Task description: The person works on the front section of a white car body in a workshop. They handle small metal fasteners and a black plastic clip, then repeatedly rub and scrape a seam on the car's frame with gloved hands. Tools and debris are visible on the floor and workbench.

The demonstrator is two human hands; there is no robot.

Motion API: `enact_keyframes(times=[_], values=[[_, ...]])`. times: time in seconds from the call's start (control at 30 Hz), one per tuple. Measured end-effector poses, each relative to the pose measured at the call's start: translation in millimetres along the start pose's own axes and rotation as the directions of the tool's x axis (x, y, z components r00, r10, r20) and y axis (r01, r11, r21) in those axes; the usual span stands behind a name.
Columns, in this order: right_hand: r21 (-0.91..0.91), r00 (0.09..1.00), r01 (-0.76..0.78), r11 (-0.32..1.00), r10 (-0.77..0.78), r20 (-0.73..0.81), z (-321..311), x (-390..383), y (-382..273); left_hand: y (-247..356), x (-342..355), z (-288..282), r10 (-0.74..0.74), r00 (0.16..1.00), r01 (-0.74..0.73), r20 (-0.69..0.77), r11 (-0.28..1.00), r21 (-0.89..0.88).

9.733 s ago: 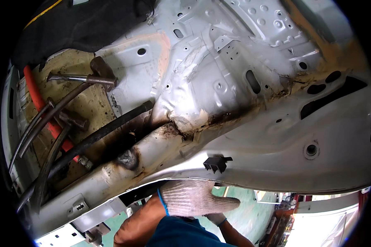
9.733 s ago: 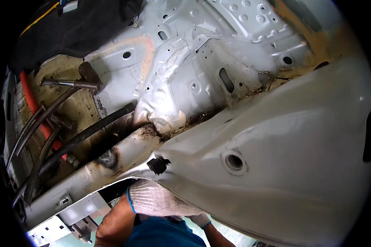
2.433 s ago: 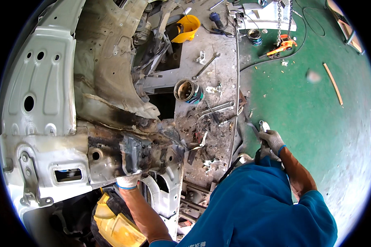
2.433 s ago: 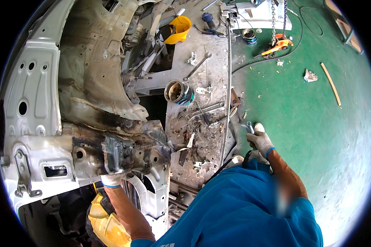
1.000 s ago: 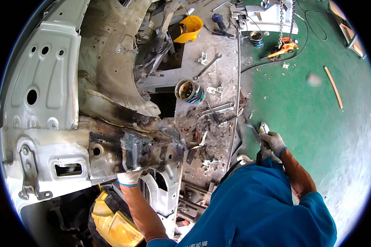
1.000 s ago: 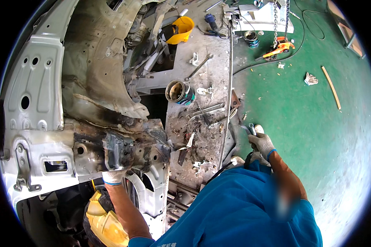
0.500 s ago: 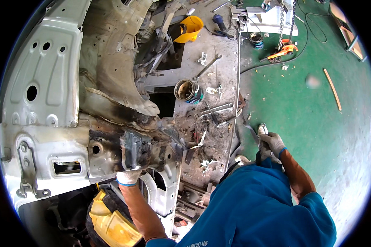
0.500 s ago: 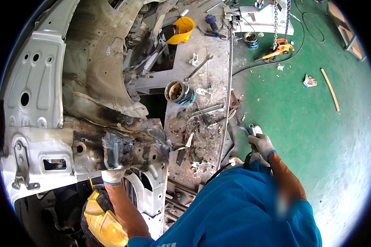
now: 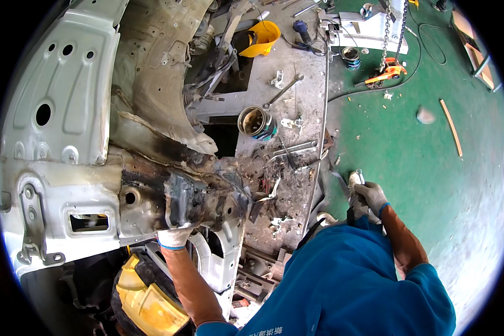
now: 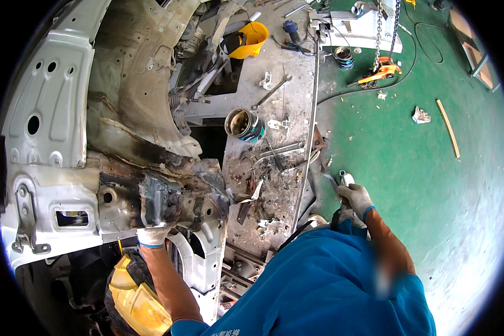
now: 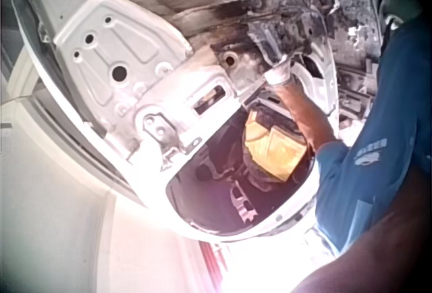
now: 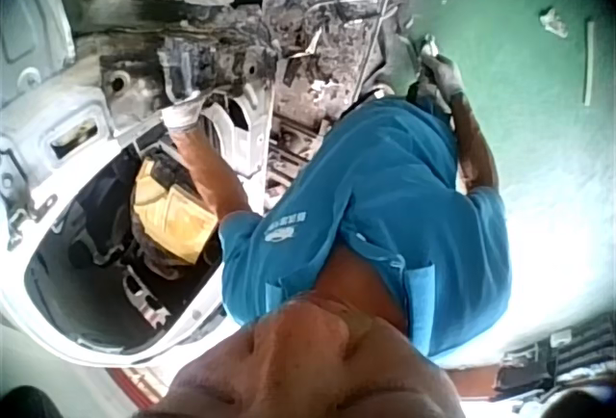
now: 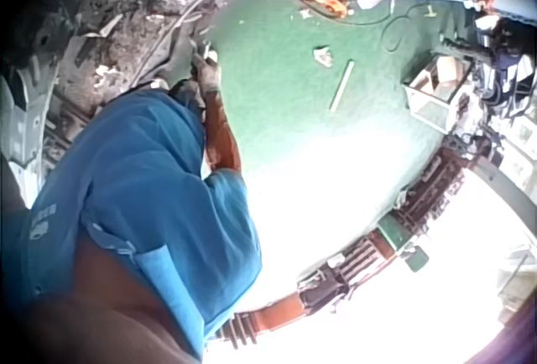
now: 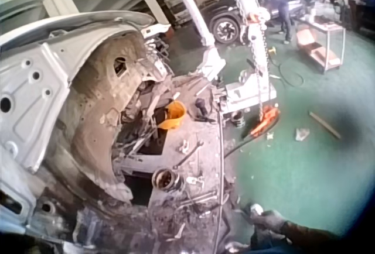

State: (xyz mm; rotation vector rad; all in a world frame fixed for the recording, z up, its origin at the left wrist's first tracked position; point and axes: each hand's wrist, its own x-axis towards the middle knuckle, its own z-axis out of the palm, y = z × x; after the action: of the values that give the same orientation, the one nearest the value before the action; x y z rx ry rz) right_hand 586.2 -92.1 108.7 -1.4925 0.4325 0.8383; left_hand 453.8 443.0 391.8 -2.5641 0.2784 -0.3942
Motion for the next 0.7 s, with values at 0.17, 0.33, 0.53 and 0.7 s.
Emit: enact_keyframes(times=[0.17,0.33,0.53,0.7], values=[[-0.002,1.0,-0.008,1.0,0.008,-0.001,-5.0,5.1,11.9,17.5,30.8,-16.8,0.014,0.999,-0.016,-0.04,0.998,-0.068],[-0.014,1.0,0.003,1.0,-0.003,0.012,1.1,5.6,12.0,28.4,26.1,-16.1,-0.121,0.99,0.103,-0.075,0.973,-0.206],[-0.011,1.0,0.013,1.0,-0.013,-0.001,1.6,-0.7,8.0,6.7,19.0,-6.6,0.108,0.993,-0.105,-0.057,0.993,0.062],[-0.013,1.0,-0.007,1.0,0.008,0.009,-3.7,-4.3,7.2,17.5,16.8,4.6,-0.194,0.98,0.196,0.049,0.884,-0.425]])
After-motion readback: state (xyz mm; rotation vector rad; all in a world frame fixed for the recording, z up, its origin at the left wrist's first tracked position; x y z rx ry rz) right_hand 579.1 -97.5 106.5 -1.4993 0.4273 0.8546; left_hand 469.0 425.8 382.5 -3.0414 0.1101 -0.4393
